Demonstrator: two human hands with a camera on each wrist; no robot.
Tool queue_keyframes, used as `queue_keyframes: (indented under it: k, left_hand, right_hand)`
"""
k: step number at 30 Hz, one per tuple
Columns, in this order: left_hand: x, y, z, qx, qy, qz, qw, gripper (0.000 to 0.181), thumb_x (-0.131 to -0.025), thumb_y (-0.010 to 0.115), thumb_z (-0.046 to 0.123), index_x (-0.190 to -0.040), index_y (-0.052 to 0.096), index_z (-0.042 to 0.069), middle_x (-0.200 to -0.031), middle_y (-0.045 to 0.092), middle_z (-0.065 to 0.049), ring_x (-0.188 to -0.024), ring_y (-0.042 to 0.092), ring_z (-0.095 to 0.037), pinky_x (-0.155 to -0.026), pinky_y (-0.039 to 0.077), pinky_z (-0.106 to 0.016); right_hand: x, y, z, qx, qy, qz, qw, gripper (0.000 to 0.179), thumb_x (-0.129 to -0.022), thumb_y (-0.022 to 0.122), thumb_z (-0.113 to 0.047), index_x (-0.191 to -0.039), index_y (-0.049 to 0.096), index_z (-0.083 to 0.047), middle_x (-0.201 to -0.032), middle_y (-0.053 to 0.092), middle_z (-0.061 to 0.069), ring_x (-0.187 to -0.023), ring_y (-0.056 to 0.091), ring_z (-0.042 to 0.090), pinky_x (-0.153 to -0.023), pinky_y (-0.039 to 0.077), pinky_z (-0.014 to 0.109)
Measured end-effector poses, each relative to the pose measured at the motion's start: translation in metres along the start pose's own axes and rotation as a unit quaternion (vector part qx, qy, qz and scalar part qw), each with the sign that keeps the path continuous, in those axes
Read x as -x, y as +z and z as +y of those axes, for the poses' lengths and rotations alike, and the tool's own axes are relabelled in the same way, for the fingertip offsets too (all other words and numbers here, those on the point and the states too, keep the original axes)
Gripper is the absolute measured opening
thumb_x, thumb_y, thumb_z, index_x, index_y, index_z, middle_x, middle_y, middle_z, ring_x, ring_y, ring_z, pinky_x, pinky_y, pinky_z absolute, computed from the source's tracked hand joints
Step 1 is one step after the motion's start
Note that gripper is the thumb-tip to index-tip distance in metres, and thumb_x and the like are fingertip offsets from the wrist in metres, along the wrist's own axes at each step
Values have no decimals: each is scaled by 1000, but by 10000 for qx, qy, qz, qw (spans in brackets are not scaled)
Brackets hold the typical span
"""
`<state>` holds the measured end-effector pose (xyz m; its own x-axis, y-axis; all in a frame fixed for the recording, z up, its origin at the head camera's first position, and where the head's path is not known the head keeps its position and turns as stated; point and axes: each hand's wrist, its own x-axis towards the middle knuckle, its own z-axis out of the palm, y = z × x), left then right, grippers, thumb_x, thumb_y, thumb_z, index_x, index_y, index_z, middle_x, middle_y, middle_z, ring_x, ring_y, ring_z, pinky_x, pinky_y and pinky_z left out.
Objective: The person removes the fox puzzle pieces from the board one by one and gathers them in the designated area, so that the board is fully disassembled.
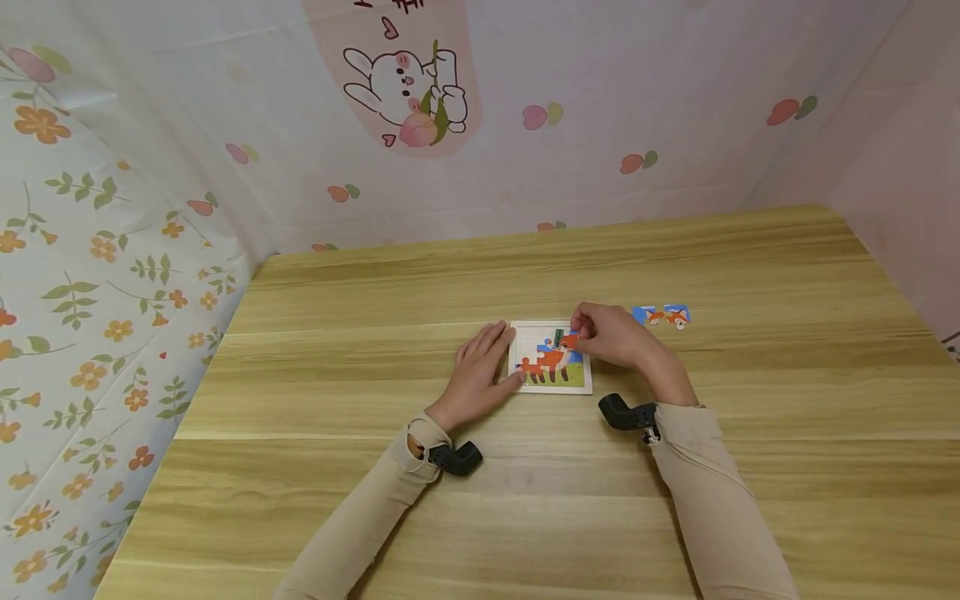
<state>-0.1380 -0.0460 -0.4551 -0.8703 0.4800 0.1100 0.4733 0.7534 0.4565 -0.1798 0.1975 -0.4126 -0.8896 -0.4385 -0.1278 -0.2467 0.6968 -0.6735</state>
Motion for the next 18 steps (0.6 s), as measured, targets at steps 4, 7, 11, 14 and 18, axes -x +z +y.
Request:
queue_keyframes:
  k: [4, 7, 11, 14, 18]
  left_hand:
    - [0, 1, 0, 2, -15, -20, 10000, 66, -92, 51, 37, -146, 30, 6, -151, 23, -11, -139, 14, -22, -107, 14, -42]
    - [-1, 1, -1, 7, -11, -5, 10000, 66, -92, 51, 37, -145, 30, 6, -151, 23, -11, -139, 15, -22, -107, 14, -42]
    - [-1, 0, 0, 6, -6, -3, 10000, 66, -92, 51, 37, -145, 30, 6, -151, 23, -12, -139, 15, -22, -107, 14, -42]
    - [-1, 1, 0, 11, -16, -19, 10000, 66, -91, 51, 37, -146, 30, 6, -151, 23, -12, -139, 15, -22, -107, 14, -42]
    - [-1, 1, -1, 7, -7, 8, 10000, 66, -91, 51, 37, -145, 30, 6, -151, 24, -12, -139, 15, -22, -107, 14, -42]
  right_hand:
    - [0, 0, 1, -29, 29, -1, 10000, 16, -83, 64, -3, -96, 55, -1, -83, 55, 7, -74, 49, 21, -66, 41, 34]
    - [0, 1, 1, -43, 34, -4, 10000, 16, -83, 64, -3, -96, 55, -1, -83, 55, 7, -74, 49, 21, -65, 41, 34]
    - [0, 1, 1, -24, 48, 6, 10000, 16, -82, 64, -3, -96, 55, -1, -83, 55, 7, -75, 49, 21, -66, 41, 34]
    - [0, 1, 1, -18, 66, 16, 10000, 16, -82, 64, -3, -96, 55, -1, -83, 55, 7, -75, 49, 21, -66, 41, 34]
    - [0, 1, 1, 0, 90, 43, 9999, 16, -82, 64, -3, -96, 55, -1, -83, 55, 7, -76, 49, 22, -66, 41, 34]
